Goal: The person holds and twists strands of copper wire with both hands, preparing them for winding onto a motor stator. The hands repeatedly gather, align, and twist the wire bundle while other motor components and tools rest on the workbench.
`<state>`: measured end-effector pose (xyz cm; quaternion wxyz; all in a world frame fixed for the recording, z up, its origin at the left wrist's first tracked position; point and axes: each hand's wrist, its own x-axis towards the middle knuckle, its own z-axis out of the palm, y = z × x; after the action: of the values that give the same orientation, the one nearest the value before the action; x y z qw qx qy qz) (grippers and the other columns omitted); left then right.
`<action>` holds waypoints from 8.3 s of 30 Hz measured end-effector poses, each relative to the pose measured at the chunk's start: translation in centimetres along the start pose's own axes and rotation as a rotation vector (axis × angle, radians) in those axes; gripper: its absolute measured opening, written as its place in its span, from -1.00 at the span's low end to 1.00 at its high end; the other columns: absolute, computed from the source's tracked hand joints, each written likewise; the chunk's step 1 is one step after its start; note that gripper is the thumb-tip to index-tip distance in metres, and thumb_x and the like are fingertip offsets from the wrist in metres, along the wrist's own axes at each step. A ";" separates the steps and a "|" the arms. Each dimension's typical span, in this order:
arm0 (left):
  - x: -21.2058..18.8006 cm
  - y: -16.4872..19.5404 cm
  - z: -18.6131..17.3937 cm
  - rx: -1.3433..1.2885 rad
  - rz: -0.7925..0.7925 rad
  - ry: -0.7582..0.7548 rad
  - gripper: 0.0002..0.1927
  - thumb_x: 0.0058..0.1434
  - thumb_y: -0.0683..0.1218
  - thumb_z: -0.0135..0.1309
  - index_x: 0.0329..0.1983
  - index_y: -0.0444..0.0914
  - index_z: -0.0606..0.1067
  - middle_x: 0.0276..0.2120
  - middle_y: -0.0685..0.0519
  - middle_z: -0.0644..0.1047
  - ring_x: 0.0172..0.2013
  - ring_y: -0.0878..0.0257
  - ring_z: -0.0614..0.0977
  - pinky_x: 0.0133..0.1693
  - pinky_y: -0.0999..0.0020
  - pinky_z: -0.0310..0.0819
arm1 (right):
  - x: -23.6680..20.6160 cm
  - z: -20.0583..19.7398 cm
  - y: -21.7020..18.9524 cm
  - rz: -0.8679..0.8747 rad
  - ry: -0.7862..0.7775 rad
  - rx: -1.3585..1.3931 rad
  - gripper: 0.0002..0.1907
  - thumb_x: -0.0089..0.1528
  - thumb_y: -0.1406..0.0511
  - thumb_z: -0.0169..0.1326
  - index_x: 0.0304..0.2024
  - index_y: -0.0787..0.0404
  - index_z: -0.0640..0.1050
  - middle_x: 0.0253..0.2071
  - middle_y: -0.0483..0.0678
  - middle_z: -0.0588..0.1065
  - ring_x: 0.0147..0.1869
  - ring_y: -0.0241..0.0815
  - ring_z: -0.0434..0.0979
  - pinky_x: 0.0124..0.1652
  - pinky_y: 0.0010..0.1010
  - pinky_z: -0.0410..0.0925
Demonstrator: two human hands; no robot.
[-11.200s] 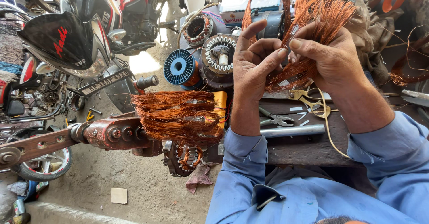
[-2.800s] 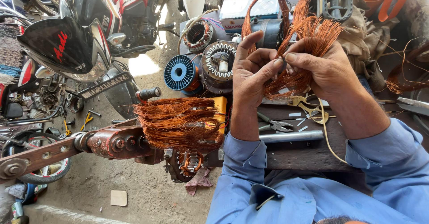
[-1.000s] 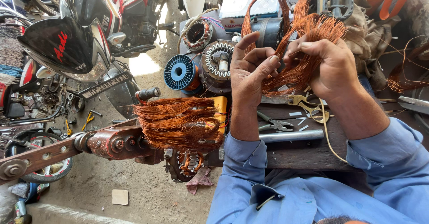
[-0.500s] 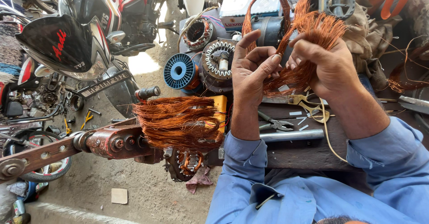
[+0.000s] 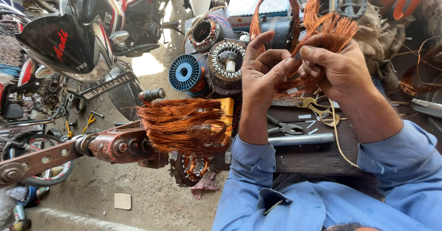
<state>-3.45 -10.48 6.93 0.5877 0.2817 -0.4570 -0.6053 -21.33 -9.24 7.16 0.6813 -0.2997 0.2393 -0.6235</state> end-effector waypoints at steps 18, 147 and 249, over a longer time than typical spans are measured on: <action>-0.2 0.1 -0.1 -0.049 0.020 -0.032 -0.29 0.25 -0.30 0.30 0.43 -0.30 0.27 -0.19 -0.06 0.60 -0.24 0.33 0.62 -0.25 0.49 0.52 | 0.3 0.4 0.3 -0.028 -0.038 0.110 -0.88 0.38 0.46 0.00 -0.04 0.34 0.51 -0.33 -0.03 0.44 -0.23 -0.21 0.49 -0.12 -0.33 0.45; -0.6 -0.9 -0.2 -0.116 0.090 0.032 -0.26 0.28 -0.30 0.26 0.47 -0.25 0.22 -0.17 -0.06 0.59 -0.24 0.31 0.63 -0.28 0.52 0.49 | 0.0 0.6 0.1 -0.005 -0.050 0.056 -0.88 0.34 0.43 -0.10 -0.16 0.33 0.47 -0.14 0.10 0.54 -0.04 -0.07 0.57 0.11 -0.19 0.50; -0.5 -1.0 -0.2 -0.130 0.135 0.020 -0.26 0.30 -0.34 0.24 0.49 -0.27 0.20 -0.19 -0.09 0.59 -0.18 0.28 0.66 -0.15 0.40 0.63 | -0.2 0.4 0.6 -0.006 -0.028 -0.160 -0.88 0.26 0.50 0.19 -0.15 0.35 0.57 -0.19 0.02 0.55 -0.14 -0.23 0.62 -0.10 -0.42 0.56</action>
<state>-3.65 -10.12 5.86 0.6488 0.2177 -0.4288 -0.5898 -20.60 -8.98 7.03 0.6566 -0.3624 0.2779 -0.6003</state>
